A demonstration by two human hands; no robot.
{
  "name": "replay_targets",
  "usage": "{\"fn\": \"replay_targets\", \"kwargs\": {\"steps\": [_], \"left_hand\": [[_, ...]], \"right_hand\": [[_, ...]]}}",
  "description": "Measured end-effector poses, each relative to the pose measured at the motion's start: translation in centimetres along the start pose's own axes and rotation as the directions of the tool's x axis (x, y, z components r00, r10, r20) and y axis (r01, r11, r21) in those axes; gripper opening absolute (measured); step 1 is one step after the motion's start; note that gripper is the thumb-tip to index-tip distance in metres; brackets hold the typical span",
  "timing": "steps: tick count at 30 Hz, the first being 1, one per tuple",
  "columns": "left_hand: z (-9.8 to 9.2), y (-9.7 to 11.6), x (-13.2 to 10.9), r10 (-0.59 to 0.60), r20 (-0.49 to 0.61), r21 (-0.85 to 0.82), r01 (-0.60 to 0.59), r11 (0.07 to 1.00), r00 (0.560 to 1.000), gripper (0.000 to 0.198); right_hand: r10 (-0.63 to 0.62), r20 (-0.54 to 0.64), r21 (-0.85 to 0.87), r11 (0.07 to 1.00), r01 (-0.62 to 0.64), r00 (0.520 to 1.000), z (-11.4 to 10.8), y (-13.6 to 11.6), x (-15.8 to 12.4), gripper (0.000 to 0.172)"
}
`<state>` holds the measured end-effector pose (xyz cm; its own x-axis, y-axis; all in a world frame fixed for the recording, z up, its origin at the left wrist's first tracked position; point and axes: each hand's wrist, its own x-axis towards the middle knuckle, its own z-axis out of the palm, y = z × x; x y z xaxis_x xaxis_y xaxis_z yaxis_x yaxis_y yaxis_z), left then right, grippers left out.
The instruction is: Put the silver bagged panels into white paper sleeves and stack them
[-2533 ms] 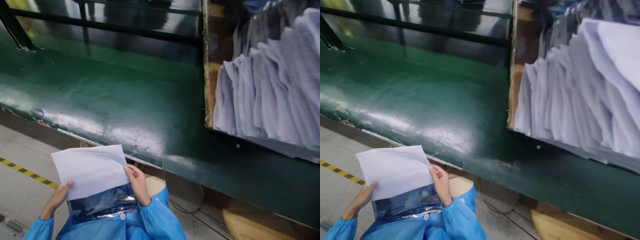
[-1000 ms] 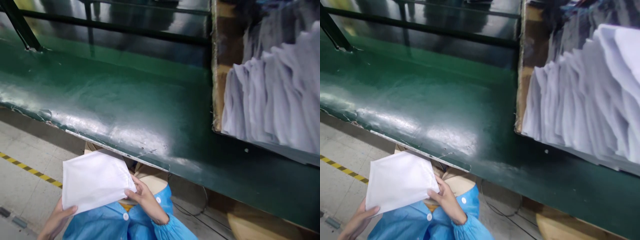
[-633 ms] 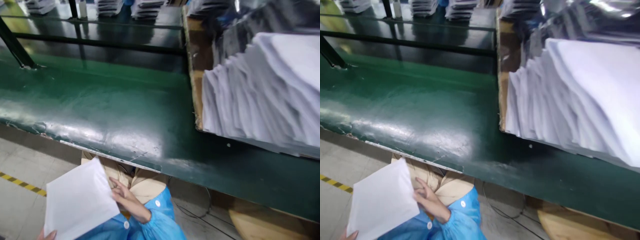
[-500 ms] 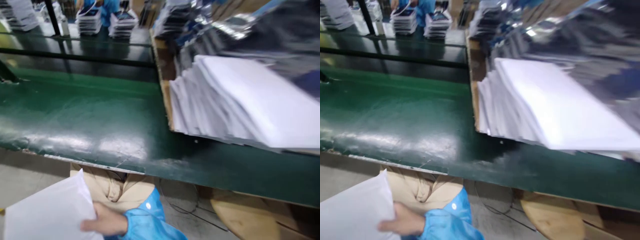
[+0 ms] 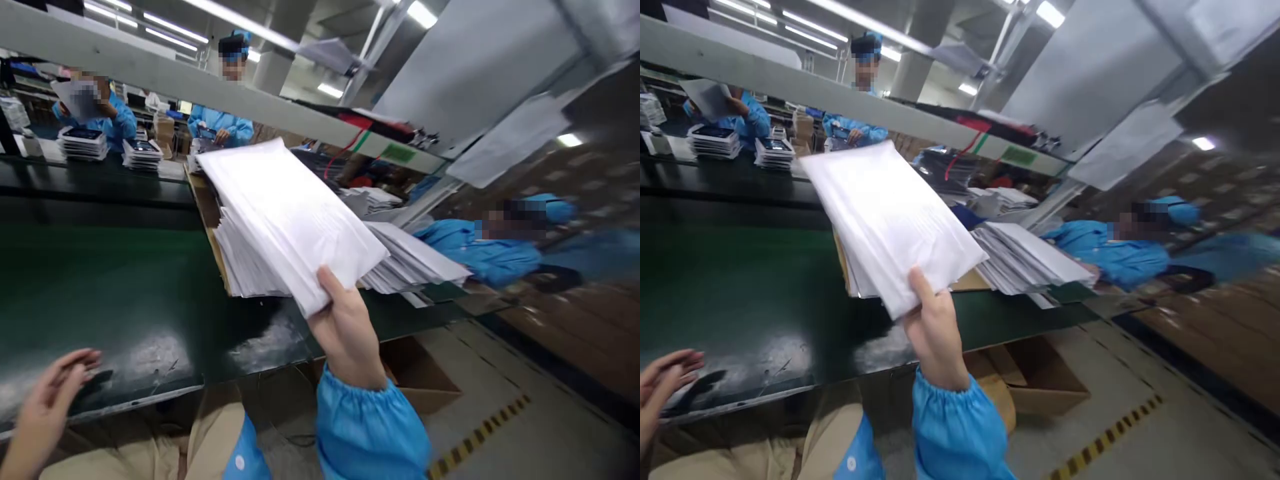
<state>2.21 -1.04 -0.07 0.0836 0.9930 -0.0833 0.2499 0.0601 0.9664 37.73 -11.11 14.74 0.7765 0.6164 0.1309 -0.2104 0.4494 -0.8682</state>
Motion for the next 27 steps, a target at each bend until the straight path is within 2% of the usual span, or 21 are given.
{"fn": "replay_targets", "kwargs": {"steps": [1,3,5,7,10,14,19,23,25,27], "left_hand": [[1.6,0.1,0.4,0.005,0.043,0.043,-0.007,0.999,0.999,0.060],[4.1,-0.1,0.7,0.045,0.069,0.192,-0.058,0.980,0.997,0.058],[5.3,-0.7,0.8,0.100,0.068,0.302,-0.116,0.946,0.993,0.055],[5.5,-1.4,0.7,0.146,0.073,0.359,-0.162,0.919,0.987,0.052],[5.0,-2.1,0.6,0.225,0.089,0.420,-0.241,0.875,0.970,0.049],[4.5,-2.6,0.5,0.304,0.154,0.468,-0.340,0.816,0.940,0.047],[4.3,-3.1,1.2,0.316,0.189,0.461,-0.368,0.807,0.930,0.047],[4.3,-3.2,1.6,0.302,0.188,0.459,-0.356,0.814,0.935,0.049],[4.2,-3.0,1.6,0.269,0.177,0.454,-0.321,0.831,0.947,0.051],[4.3,-2.5,1.6,0.221,0.154,0.439,-0.267,0.858,0.963,0.051]], "right_hand": [[-0.031,-0.026,0.002,1.000,0.031,0.999,-0.6,0.2,1.7,0.047],[0.014,-0.070,0.009,1.000,-0.013,0.997,-1.9,0.9,4.5,0.043],[0.083,-0.075,-0.003,0.996,-0.084,0.994,-3.1,1.8,6.4,0.034],[0.133,-0.047,-0.020,0.991,-0.134,0.990,-4.1,2.3,7.2,0.028],[0.162,0.004,-0.040,0.986,-0.162,0.987,-4.6,2.4,7.3,0.028],[0.173,0.040,-0.091,0.981,-0.169,0.984,-3.7,2.3,7.4,0.025],[0.181,0.077,-0.263,0.952,-0.155,0.981,-3.4,1.9,8.0,0.004],[0.068,0.032,-0.475,0.879,-0.045,0.997,-6.1,0.3,6.9,0.021],[-0.085,-0.018,-0.573,0.818,0.059,0.996,-7.9,-0.2,5.8,0.026],[-0.300,-0.061,-0.650,0.736,0.190,0.952,-9.3,0.1,4.4,0.031]]}}
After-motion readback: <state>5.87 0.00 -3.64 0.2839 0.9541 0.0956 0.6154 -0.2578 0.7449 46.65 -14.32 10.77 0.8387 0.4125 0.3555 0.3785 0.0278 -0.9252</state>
